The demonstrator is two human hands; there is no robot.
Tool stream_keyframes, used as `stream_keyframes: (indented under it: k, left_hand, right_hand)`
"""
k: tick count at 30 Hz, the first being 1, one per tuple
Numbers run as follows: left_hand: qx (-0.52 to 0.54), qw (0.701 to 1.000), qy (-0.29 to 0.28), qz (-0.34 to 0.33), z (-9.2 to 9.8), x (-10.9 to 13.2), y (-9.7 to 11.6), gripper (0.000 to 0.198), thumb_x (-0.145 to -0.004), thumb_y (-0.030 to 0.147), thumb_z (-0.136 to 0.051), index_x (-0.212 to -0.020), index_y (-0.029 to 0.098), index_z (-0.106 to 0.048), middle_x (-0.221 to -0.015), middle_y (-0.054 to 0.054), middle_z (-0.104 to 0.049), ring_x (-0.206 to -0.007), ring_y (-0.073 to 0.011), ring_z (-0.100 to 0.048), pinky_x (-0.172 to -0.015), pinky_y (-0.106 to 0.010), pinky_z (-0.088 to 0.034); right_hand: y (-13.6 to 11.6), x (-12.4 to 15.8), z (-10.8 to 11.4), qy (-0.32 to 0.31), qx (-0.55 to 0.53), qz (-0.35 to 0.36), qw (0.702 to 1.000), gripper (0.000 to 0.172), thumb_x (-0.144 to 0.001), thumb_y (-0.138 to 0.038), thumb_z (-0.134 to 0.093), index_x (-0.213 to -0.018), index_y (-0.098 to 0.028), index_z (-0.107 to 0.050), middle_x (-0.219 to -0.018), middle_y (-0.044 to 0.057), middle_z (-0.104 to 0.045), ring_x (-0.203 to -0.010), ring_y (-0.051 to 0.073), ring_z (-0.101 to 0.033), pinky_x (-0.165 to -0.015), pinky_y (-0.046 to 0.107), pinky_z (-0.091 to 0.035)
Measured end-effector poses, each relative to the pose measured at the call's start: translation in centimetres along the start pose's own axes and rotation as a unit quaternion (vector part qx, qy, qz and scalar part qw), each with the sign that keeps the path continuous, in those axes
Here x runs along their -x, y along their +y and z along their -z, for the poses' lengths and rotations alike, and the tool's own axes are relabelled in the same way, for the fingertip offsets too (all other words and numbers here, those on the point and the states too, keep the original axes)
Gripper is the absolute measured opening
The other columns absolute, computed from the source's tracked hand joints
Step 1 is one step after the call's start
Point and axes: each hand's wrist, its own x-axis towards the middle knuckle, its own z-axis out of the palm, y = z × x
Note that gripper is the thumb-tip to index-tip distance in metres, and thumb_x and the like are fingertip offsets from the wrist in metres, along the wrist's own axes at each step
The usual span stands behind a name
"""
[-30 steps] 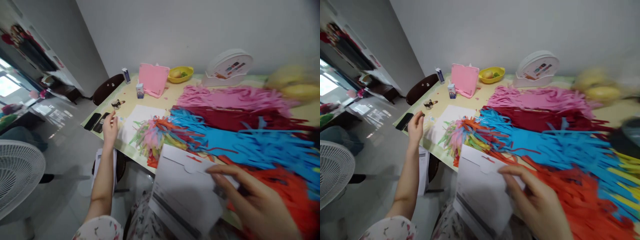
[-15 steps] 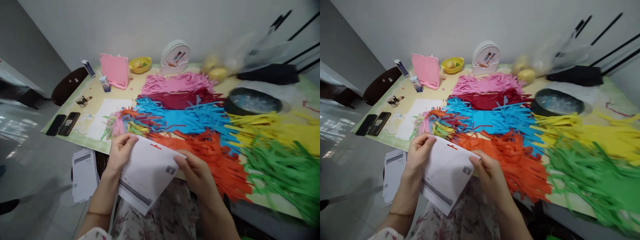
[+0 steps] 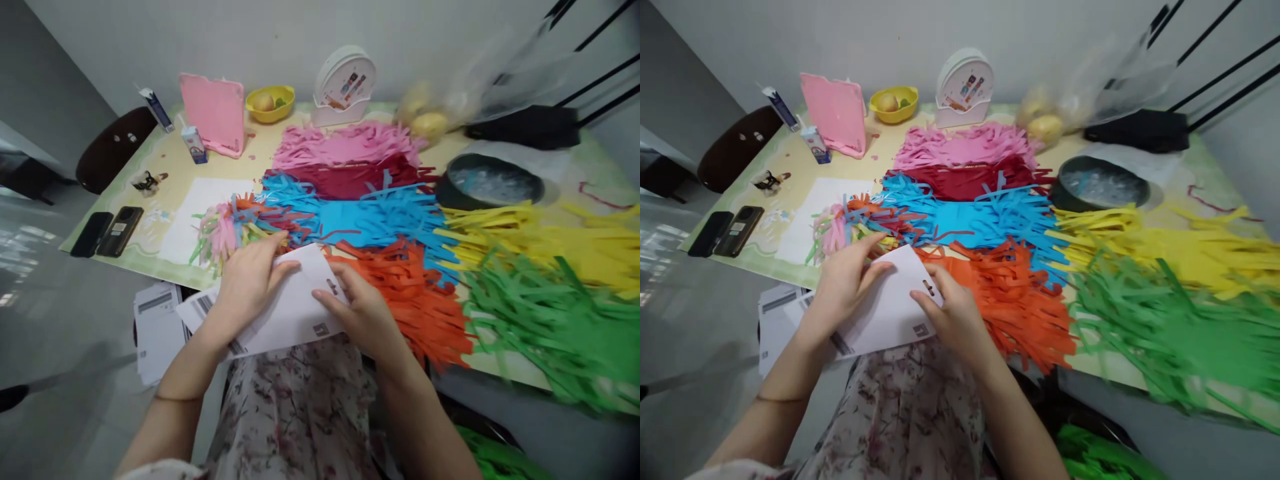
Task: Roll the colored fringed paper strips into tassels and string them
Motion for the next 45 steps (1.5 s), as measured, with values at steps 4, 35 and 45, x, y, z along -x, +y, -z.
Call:
stream_keyframes:
  k: [4, 35, 45]
  left_hand:
    - [-0.047, 0.998, 0.029, 0.008, 0.2, 1.6, -1.4, 0.039, -0.102, 0.04, -0.036, -0.108, 0.017, -0.066, -0.099, -0.008, -0.073, -0.092, -0.0222, -0.065, -0.081, -0.033, -0.045]
    - [-0.107, 0.992, -0.06, 0.02, 2.1, 2.3, -0.6, 0.04, -0.101, 0.042, -0.037, -0.097, 0.019, -0.07, -0.089, -0.007, -0.072, -0.084, -0.0209, -0.065, -0.075, -0.03, -0.044]
    - [-0.043, 0.996, -0.072, 0.029, 2.7, 2.4, -1.6, 0.042, -0.101, 0.044, -0.035, -0.095, 0.021, -0.07, -0.095, -0.004, -0.075, -0.086, -0.0198, -0.067, -0.075, -0.028, -0.045]
  right_hand:
    - [0.9, 0.7, -0.4, 0.01, -0.106, -0.03, 0.994, 0.034, -0.089, -0.037, -0.061, -0.119, -0.022, -0.058, -0.099, 0.006, -0.072, -0.082, 0.022, -0.068, -0.068, 0.03, -0.051]
    - [0.2, 1.6, -1.7, 0.05, -0.005, 0.005, 0.999, 0.063, -0.089, -0.037, -0.061, -0.146, -0.018, -0.043, -0.136, 0.013, -0.061, -0.121, 0.03, -0.058, -0.092, 0.037, -0.052]
    - [0.6, 1.8, -1.3, -0.015, -0.132, -0.008, 0.991, 0.054, -0.093, -0.042, -0.057, -0.141, -0.02, -0.049, -0.138, 0.01, -0.059, -0.123, 0.028, -0.058, -0.099, 0.037, -0.049]
